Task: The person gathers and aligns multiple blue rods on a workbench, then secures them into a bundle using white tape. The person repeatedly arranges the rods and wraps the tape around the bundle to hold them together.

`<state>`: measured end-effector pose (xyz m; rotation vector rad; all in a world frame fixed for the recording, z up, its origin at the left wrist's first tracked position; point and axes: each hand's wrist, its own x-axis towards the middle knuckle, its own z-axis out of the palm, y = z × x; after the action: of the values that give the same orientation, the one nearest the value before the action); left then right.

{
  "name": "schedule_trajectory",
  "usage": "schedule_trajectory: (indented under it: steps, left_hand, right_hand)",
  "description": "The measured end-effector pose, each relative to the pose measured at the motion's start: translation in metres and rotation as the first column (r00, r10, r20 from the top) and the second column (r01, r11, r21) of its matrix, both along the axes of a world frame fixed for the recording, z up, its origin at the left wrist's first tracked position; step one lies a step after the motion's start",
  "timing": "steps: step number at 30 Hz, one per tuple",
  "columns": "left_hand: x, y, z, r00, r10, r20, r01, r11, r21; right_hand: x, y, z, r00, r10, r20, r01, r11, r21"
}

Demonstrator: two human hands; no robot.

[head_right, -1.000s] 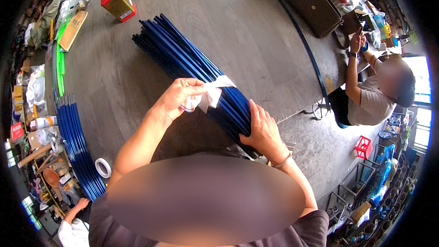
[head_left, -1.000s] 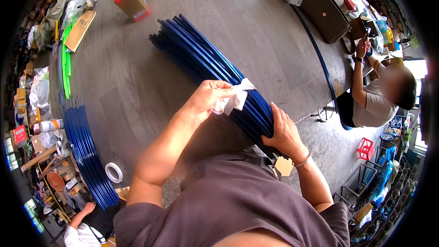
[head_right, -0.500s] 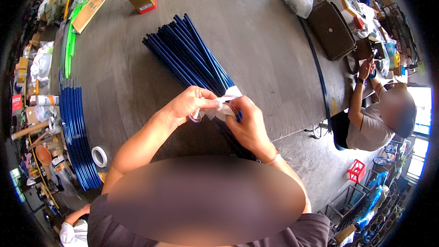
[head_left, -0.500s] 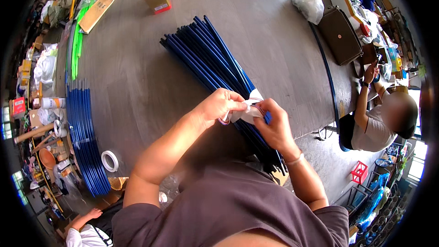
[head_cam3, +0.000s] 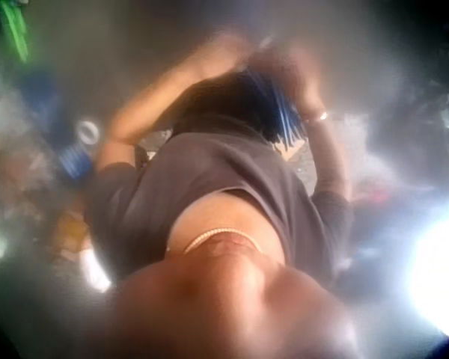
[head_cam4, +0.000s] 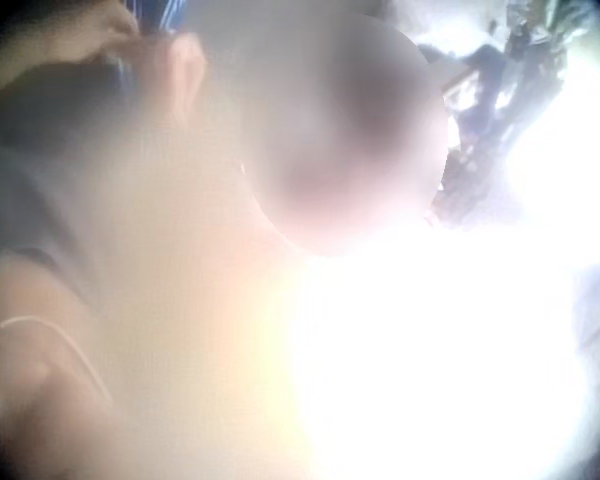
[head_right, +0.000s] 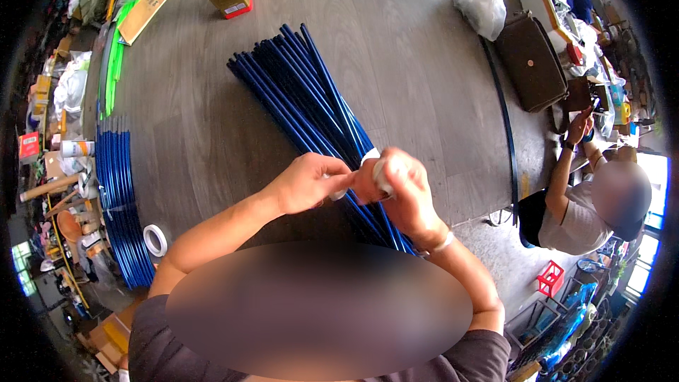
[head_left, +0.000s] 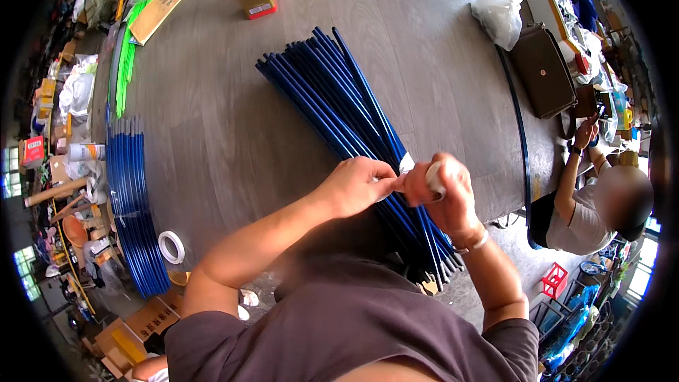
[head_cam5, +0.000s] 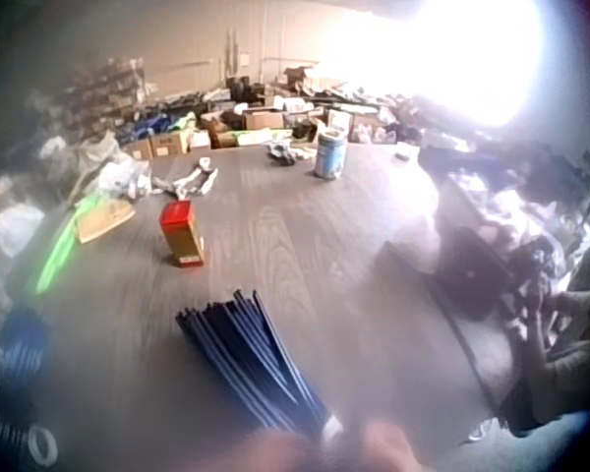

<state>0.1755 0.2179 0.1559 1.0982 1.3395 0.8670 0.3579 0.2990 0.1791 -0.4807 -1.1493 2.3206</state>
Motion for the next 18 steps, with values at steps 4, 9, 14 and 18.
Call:
schedule_trajectory:
  steps: [4,9,14,18]
  left_hand:
    - [0.003,-0.003,0.01,0.821,0.081,-0.565,0.266,0.822,0.504]
    - [-0.037,-0.025,-0.031,0.767,0.11,-0.632,0.279,0.83,0.483]
    - [-0.048,-0.016,-0.032,0.732,0.077,-0.677,0.287,0.866,0.409]
    - [-0.044,0.008,-0.003,0.413,-0.145,-0.899,0.554,0.824,0.122]
  right_hand:
    - [-0.007,0.014,0.009,1.0,0.012,0.013,-0.013,1.0,0.011]
    - [0.092,0.059,-0.027,0.907,-0.175,0.383,-0.028,0.883,0.469]
    - [0.051,0.058,-0.02,0.65,-0.202,0.732,-0.372,0.756,0.539]
    - [0.018,0.053,0.014,0.355,-0.027,0.934,-0.892,0.289,0.348]
